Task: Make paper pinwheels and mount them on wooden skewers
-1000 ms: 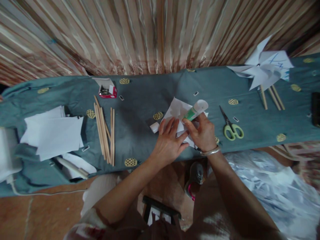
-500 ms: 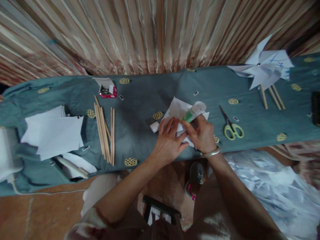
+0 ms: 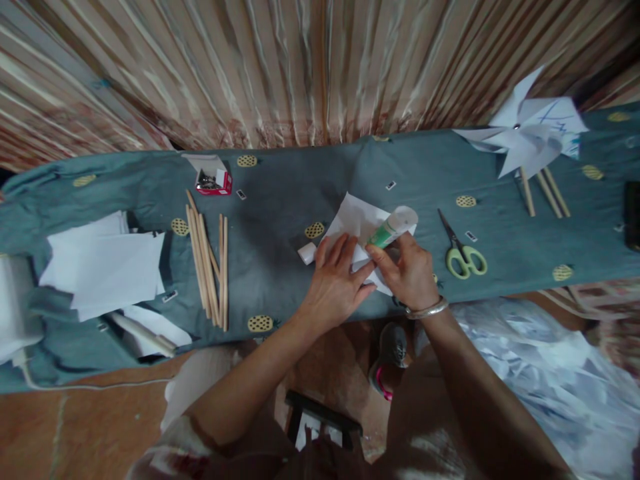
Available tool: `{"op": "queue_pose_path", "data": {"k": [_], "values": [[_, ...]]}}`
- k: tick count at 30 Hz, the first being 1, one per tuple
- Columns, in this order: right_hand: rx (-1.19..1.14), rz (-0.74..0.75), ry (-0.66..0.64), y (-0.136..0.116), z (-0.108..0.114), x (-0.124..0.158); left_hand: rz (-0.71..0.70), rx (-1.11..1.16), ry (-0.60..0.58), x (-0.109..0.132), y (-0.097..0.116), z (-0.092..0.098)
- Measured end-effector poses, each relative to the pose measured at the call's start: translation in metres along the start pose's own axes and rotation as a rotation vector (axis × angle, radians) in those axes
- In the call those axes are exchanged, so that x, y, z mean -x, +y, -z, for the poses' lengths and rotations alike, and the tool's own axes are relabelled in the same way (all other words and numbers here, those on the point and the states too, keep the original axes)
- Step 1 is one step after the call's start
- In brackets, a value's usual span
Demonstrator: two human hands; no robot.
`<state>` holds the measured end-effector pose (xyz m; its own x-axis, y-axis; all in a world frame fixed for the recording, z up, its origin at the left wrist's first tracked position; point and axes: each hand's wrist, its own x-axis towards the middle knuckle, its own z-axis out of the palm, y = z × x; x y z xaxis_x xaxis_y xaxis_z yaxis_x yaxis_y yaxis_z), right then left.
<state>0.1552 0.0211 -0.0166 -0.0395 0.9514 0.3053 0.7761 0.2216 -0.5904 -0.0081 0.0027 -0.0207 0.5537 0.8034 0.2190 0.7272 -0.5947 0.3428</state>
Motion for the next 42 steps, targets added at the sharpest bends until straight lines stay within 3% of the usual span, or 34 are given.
{"op": "queue_pose_path", "data": {"k": [16,21,25,27,30,35,39,42], "values": [[-0.019,-0.082,0.098,0.007,0.001,-0.008,0.011,0.038,0.008,-0.001,0.001,0.001],[-0.405,-0.217,0.32,0.013,0.015,-0.018,0.004,0.014,0.018,0.0,0.002,0.002],[-0.697,-0.353,0.382,0.018,0.026,-0.018,-0.049,-0.002,0.07,0.003,-0.005,0.011],[-0.83,-0.425,0.379,0.019,0.027,-0.013,-0.039,-0.017,0.132,0.006,-0.013,0.019],[-1.011,-0.499,0.338,0.019,0.026,-0.004,0.105,-0.043,0.193,0.011,-0.029,0.031],[-1.234,-0.602,0.269,0.013,0.029,0.004,0.262,0.012,0.112,0.021,-0.05,0.043],[-1.352,-0.653,0.192,-0.003,0.028,0.01,0.301,0.186,0.13,0.026,-0.052,0.044],[-1.415,-0.666,0.129,-0.017,0.023,0.017,0.357,0.496,0.223,0.027,-0.046,0.04]]}}
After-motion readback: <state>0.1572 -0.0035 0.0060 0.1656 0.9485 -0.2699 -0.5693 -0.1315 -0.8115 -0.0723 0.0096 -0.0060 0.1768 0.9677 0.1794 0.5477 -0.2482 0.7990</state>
